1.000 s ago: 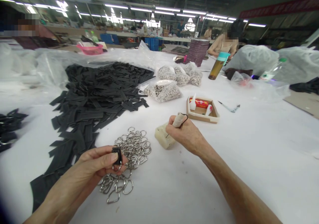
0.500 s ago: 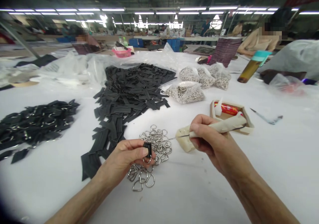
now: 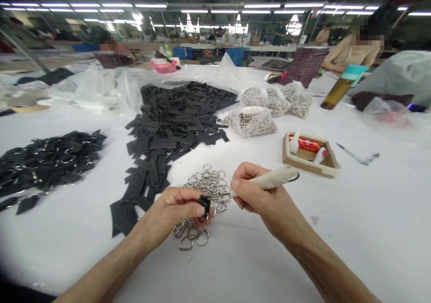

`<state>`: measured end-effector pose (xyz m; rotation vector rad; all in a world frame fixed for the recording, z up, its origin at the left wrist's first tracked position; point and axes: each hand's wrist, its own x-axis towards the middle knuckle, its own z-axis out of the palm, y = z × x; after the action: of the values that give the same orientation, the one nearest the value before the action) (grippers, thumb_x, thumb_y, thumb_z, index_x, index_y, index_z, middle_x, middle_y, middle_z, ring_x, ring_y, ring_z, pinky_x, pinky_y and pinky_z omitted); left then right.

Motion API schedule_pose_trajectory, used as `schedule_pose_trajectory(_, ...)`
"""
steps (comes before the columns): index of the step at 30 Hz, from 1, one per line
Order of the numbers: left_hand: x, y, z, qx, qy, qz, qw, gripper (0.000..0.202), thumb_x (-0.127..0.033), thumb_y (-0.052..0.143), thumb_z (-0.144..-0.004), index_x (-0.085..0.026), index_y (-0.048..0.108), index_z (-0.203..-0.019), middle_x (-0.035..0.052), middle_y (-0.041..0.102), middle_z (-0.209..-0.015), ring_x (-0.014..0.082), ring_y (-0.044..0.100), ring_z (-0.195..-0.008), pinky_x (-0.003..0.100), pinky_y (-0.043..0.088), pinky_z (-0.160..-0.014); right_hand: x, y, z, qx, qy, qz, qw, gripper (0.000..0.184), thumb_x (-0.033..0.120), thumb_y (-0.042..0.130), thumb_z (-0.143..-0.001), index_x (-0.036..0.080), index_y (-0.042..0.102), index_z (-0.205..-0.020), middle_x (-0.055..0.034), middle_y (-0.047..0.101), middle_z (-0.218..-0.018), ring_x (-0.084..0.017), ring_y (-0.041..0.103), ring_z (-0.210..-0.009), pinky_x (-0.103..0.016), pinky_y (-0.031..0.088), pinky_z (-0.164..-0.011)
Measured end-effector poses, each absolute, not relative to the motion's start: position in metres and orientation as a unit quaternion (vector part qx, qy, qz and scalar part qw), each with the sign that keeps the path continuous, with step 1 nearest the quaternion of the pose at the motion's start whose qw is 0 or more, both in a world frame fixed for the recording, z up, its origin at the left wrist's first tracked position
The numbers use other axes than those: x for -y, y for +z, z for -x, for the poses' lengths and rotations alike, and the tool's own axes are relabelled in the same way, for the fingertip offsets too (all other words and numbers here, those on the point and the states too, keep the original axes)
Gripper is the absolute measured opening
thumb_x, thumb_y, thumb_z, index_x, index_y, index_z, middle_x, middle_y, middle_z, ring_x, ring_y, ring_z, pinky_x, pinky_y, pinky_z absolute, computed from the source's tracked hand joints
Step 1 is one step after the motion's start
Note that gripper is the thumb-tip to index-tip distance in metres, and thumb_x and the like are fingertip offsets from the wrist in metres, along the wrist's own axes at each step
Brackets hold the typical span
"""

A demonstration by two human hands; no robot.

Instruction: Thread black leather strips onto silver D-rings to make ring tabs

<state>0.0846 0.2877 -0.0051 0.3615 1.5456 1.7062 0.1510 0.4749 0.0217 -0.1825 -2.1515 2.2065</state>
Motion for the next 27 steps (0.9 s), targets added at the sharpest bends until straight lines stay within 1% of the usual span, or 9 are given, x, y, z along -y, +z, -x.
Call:
schedule_pose_trajectory(6, -0.288, -0.007, -0.084, -0.623, 0.646, -0.155, 0.414, 0.011, -0.021, 0.064, -0.069, -0.013, 0.070, -0.074, 0.0043, 0.068, -0.070, 0.0141, 0.061, -0.063, 0.023, 0.048, -0.060, -0.475, 0.020, -0.149, 0.710, 0.702, 0.047, 0.018, 0.021, 0.030, 0.057, -0.075, 0.017, 0.049, -0.062, 0.0029, 0.045, -0.051, -0.008, 0.033, -0.046, -0.021, 0.018, -0.041)
schedule_pose_trajectory(14, -0.287, -0.003, -0.085, -0.634, 0.622, -0.164, 0.429, 0.013, -0.022, 0.062, -0.070, -0.013, 0.071, -0.073, 0.0053, 0.068, -0.066, 0.0139, 0.060, -0.059, 0.024, 0.046, -0.059, -0.475, 0.013, -0.148, 0.724, 0.689, 0.023, -0.004, 0.017, 0.027, 0.054, -0.079, 0.017, 0.050, -0.065, 0.0023, 0.046, -0.055, -0.009, 0.035, -0.048, -0.021, 0.021, -0.042)
schedule_pose_trajectory(18, -0.287, -0.004, -0.086, -0.629, 0.625, -0.159, 0.434, 0.013, -0.023, 0.063, -0.069, -0.013, 0.071, -0.073, 0.0054, 0.068, -0.067, 0.0138, 0.060, -0.059, 0.024, 0.046, -0.060, -0.473, 0.013, -0.148, 0.727, 0.686, 0.021, -0.006, 0.018, 0.027, 0.055, -0.077, 0.017, 0.049, -0.063, 0.0030, 0.045, -0.052, -0.008, 0.034, -0.046, -0.021, 0.021, -0.042)
schedule_pose_trajectory(22, -0.287, -0.008, -0.086, -0.627, 0.623, -0.161, 0.439, 0.012, -0.022, 0.064, -0.070, -0.012, 0.070, -0.073, 0.0050, 0.067, -0.065, 0.0122, 0.058, -0.057, 0.023, 0.045, -0.059, -0.474, 0.011, -0.147, 0.729, 0.684, 0.010, -0.016, 0.018, 0.025, 0.054, -0.079, 0.017, 0.049, -0.063, 0.0038, 0.045, -0.051, -0.008, 0.035, -0.047, -0.021, 0.022, -0.043)
schedule_pose_trajectory(27, -0.287, -0.010, -0.086, -0.629, 0.619, -0.160, 0.443, 0.013, -0.024, 0.065, -0.070, -0.012, 0.070, -0.073, 0.0053, 0.067, -0.066, 0.0130, 0.058, -0.057, 0.024, 0.044, -0.059, -0.474, 0.012, -0.145, 0.729, 0.684, 0.017, -0.023, 0.017, 0.022, 0.054, -0.078, 0.017, 0.049, -0.062, 0.0036, 0.045, -0.051, -0.008, 0.035, -0.047, -0.022, 0.022, -0.043)
